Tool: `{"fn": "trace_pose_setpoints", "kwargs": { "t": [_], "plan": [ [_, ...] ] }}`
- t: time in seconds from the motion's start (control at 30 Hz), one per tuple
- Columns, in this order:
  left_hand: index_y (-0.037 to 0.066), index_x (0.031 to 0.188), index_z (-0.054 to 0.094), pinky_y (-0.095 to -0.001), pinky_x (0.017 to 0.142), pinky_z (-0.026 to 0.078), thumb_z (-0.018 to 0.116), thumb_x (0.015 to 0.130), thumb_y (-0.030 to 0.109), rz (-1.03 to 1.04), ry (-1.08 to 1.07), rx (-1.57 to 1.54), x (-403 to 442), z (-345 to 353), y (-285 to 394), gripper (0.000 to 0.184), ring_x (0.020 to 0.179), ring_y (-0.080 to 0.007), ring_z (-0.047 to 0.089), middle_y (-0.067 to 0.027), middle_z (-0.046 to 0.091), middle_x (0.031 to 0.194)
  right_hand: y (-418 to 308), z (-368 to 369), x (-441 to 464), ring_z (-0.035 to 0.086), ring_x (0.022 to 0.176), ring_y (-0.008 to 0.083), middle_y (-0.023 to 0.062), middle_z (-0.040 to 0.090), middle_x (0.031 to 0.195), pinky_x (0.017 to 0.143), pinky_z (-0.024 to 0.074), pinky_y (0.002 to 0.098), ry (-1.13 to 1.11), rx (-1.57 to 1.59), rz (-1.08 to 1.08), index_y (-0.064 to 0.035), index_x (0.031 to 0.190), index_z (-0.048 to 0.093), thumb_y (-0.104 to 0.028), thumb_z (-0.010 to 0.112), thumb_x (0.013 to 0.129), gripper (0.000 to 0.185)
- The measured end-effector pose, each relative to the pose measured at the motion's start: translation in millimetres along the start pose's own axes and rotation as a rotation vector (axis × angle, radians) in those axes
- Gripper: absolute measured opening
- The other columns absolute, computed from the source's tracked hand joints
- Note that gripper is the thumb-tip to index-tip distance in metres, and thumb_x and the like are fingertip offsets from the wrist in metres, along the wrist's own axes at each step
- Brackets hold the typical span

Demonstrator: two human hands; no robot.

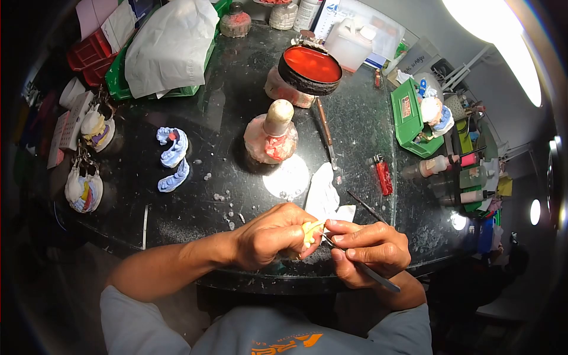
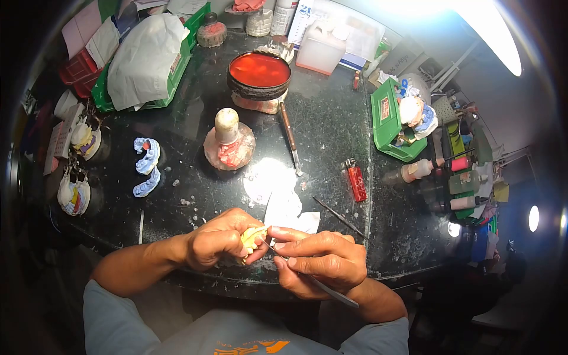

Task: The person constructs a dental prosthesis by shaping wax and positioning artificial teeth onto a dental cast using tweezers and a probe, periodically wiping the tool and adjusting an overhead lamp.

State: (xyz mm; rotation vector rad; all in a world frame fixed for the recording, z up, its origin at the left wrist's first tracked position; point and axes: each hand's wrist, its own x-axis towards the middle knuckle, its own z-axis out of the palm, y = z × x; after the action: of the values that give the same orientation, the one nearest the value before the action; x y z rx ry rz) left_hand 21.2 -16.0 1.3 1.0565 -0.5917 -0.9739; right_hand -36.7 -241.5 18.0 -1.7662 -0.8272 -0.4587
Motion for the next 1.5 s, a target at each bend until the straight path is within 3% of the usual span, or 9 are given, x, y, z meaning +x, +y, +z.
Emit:
{"fn": "trace_pose_setpoints", "kwargs": {
  "t": [0.07,0.33,0.43,0.73,0.93,1.23,1.5],
  "plan": [
    [0.002,0.082,0.052,-0.0283,0.057,0.034,0.051,0.075,0.021,-0.010,-0.018,-0.044,0.3,-0.9,-1.2,0.020,0.063,-0.0109,0.043,-0.0044,0.058,0.072,-3.6,-3.9,-0.1,0.077,0.101,0.0403,0.0195,0.071,0.098,0.091,0.0665,0.0453,-0.061,-0.025,0.003,-0.0006,0.096,0.062,0.010,0.079,0.083,0.024],
    [0.002,0.082,0.053,-0.0287,0.059,0.037,0.051,0.078,0.022,-0.037,-0.052,-0.082,0.3,-3.3,-5.2,0.021,0.065,-0.0130,0.045,-0.0048,0.058,0.072,-3.4,-4.7,0.2,0.077,0.101,0.0411,0.0188,0.071,0.098,0.089,0.0669,0.0443,-0.082,-0.029,-0.018,-0.0013,0.097,0.061,0.010,0.079,0.083,0.025],
    [0.001,0.074,0.056,-0.0302,0.054,0.031,0.045,0.089,0.024,0.099,-0.044,-0.049,2.9,-0.3,-11.8,0.031,0.055,-0.0121,0.039,-0.0038,0.047,0.063,-4.1,-4.6,1.3,0.077,0.100,0.0412,0.0187,0.071,0.097,0.088,0.0673,0.0437,-0.085,-0.037,-0.021,-0.0015,0.097,0.061,0.010,0.079,0.083,0.026],
    [-0.001,0.073,0.056,-0.0312,0.054,0.033,0.045,0.089,0.022,0.095,-0.030,-0.056,2.6,0.1,-13.3,0.030,0.055,-0.0138,0.040,-0.0064,0.049,0.064,-1.7,-3.1,1.7,0.077,0.100,0.0415,0.0196,0.072,0.097,0.087,0.0677,0.0429,-0.080,-0.033,-0.036,-0.0013,0.094,0.059,0.009,0.079,0.083,0.026],
    [-0.003,0.073,0.055,-0.0324,0.054,0.035,0.045,0.091,0.018,0.290,-0.022,0.035,5.6,0.7,-21.8,0.029,0.055,-0.0165,0.042,-0.0105,0.052,0.067,-3.3,-4.2,1.9,0.077,0.100,0.0411,0.0195,0.072,0.097,0.088,0.0674,0.0432,-0.082,-0.044,-0.026,-0.0013,0.095,0.059,0.009,0.080,0.084,0.025],
    [0.000,0.074,0.056,-0.0321,0.055,0.034,0.046,0.089,0.021,0.106,-0.022,0.001,2.5,-0.4,-10.4,0.027,0.056,-0.0146,0.041,-0.0065,0.050,0.065,-3.8,-3.6,1.5,0.077,0.100,0.0401,0.0193,0.072,0.097,0.088,0.0672,0.0431,-0.070,-0.053,-0.013,-0.0012,0.095,0.061,0.009,0.079,0.084,0.024],
    [0.001,0.074,0.056,-0.0315,0.055,0.034,0.046,0.088,0.022,0.098,-0.011,-0.016,2.3,0.8,-11.1,0.027,0.057,-0.0133,0.042,-0.0053,0.050,0.065,-4.9,-4.2,0.8,0.077,0.100,0.0400,0.0194,0.072,0.095,0.088,0.0670,0.0443,-0.069,-0.061,0.002,-0.0008,0.095,0.062,0.009,0.079,0.084,0.023]
  ]
}}
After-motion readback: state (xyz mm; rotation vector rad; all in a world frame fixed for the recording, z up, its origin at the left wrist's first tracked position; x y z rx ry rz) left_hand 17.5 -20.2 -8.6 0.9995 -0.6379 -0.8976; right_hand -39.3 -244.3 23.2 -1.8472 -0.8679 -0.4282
